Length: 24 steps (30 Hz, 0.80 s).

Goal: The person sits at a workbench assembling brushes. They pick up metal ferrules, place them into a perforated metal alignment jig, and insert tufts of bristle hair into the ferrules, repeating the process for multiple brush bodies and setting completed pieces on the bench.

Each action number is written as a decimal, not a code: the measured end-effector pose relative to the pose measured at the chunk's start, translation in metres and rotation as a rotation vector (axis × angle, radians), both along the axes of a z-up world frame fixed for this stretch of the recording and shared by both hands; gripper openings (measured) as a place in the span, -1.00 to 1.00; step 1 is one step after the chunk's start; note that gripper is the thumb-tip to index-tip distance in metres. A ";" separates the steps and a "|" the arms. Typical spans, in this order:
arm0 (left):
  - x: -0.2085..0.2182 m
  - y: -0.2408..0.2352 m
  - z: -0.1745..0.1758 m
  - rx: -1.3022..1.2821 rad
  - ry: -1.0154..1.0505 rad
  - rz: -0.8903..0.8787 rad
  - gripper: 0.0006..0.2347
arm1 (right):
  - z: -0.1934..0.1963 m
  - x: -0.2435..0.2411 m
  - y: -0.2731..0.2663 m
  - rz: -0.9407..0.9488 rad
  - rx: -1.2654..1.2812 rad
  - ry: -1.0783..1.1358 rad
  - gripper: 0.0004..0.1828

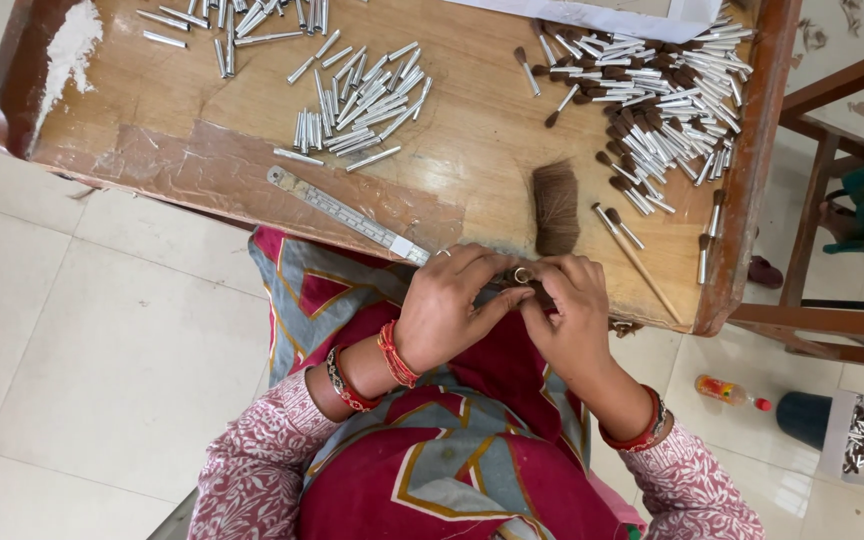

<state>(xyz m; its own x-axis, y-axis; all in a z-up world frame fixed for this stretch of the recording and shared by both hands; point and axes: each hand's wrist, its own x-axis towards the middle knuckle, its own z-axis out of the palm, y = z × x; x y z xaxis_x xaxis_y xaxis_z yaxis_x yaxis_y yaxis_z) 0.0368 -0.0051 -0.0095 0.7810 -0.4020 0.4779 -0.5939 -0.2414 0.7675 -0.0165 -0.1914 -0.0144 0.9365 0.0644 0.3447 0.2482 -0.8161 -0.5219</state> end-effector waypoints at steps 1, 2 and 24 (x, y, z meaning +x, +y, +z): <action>0.000 -0.001 -0.002 0.000 -0.006 0.006 -0.76 | 0.001 0.000 -0.001 0.005 -0.010 0.010 -0.66; -0.001 -0.001 -0.002 0.000 -0.005 0.007 -0.76 | 0.005 0.000 -0.002 0.006 -0.009 0.012 -0.66; -0.003 -0.004 -0.025 0.001 -0.031 0.037 -0.81 | 0.023 0.010 -0.002 -0.022 0.495 0.269 -0.82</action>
<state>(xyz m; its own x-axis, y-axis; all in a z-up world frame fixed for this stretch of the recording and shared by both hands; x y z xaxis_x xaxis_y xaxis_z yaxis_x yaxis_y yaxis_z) 0.0339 -0.0093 -0.0346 0.7801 -0.3734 0.5020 -0.6081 -0.2640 0.7487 -0.0068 -0.1932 0.0090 0.9949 -0.0644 0.0778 0.0395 -0.4614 -0.8863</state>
